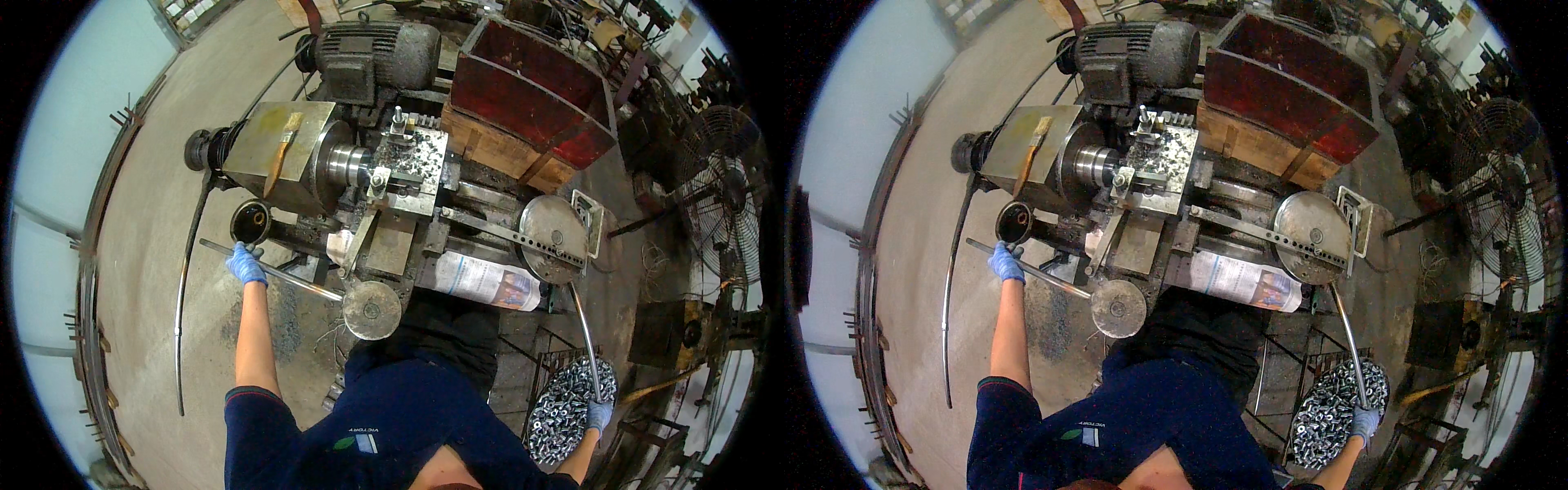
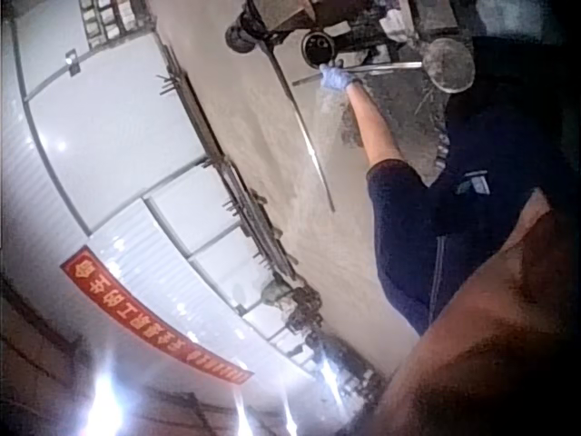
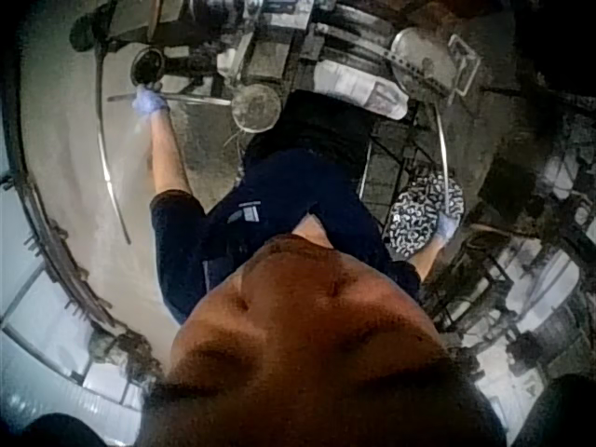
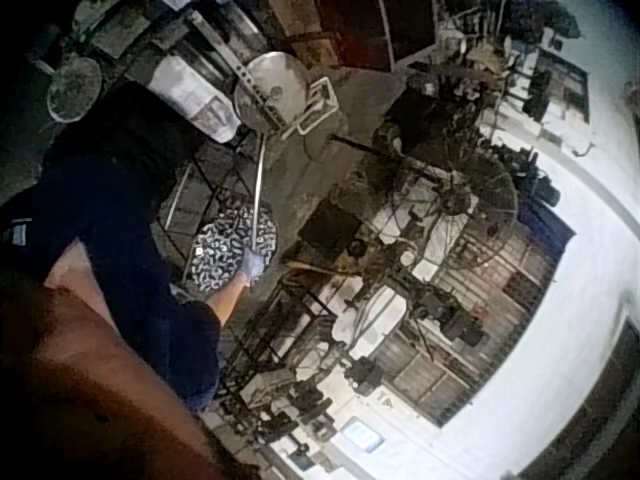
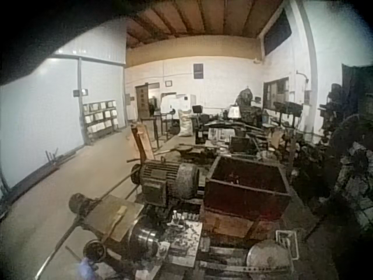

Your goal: The person uses a lathe to machine metal pieces, placing them into the chuck, adjusting the tool rest, and engaging the cutting tool. They repeatedly check the finished parts by hand before placing them into a collection tray.

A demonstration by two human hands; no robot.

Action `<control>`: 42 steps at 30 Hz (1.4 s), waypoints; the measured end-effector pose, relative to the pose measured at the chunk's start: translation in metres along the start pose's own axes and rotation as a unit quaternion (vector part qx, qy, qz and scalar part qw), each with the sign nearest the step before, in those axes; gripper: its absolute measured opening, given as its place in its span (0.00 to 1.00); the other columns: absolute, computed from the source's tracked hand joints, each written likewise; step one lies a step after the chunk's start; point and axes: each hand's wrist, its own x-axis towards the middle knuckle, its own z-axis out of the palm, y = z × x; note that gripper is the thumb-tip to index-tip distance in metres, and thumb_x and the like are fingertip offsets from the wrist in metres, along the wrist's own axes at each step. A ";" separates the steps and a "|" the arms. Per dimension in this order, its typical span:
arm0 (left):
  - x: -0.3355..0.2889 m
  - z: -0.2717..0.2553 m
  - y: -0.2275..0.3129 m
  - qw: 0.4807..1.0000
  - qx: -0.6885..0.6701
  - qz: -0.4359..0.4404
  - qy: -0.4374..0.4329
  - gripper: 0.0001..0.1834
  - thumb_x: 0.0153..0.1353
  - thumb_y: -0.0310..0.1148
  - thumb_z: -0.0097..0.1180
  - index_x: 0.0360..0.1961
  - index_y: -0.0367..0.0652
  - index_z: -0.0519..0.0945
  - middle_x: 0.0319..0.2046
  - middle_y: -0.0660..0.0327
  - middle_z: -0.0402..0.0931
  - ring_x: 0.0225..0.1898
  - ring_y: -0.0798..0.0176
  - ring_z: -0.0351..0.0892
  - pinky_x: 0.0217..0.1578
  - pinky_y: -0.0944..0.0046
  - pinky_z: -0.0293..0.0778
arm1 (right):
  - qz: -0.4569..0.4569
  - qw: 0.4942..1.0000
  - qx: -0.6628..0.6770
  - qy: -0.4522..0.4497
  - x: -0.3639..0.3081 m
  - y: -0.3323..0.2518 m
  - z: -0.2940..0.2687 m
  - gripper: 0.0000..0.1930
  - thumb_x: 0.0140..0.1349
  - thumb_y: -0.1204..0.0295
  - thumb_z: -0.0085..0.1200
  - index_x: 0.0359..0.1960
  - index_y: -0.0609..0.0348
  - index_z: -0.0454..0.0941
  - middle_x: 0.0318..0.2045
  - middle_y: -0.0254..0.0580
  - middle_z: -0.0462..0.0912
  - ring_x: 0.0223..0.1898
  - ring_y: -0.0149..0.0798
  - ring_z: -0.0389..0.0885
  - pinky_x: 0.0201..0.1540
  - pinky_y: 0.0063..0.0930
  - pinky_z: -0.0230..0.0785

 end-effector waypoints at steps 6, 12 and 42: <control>0.000 -0.003 -0.001 1.000 0.001 0.005 -0.005 0.06 0.56 0.26 0.49 0.32 0.34 0.69 0.18 0.55 0.74 0.12 0.61 0.73 0.12 0.64 0.73 | -0.001 1.000 -0.019 -0.015 0.003 0.001 0.002 0.29 0.36 0.57 0.63 0.36 0.69 0.76 0.37 0.61 0.78 0.42 0.56 0.76 0.46 0.39 0.67; -0.005 0.000 0.003 1.000 -0.013 0.008 -0.004 0.05 0.56 0.25 0.48 0.32 0.35 0.70 0.18 0.56 0.74 0.12 0.62 0.73 0.12 0.64 0.73 | -0.015 0.999 -0.029 0.029 -0.005 -0.002 0.006 0.25 0.39 0.53 0.63 0.31 0.64 0.79 0.33 0.58 0.80 0.38 0.56 0.78 0.43 0.42 0.69; 0.001 -0.001 -0.002 1.000 -0.020 -0.013 -0.003 0.05 0.56 0.25 0.47 0.32 0.34 0.70 0.20 0.53 0.75 0.14 0.60 0.75 0.14 0.63 0.77 | 0.002 1.000 0.006 -0.016 -0.012 0.004 0.012 0.27 0.37 0.60 0.65 0.37 0.67 0.75 0.37 0.61 0.78 0.41 0.57 0.75 0.45 0.40 0.67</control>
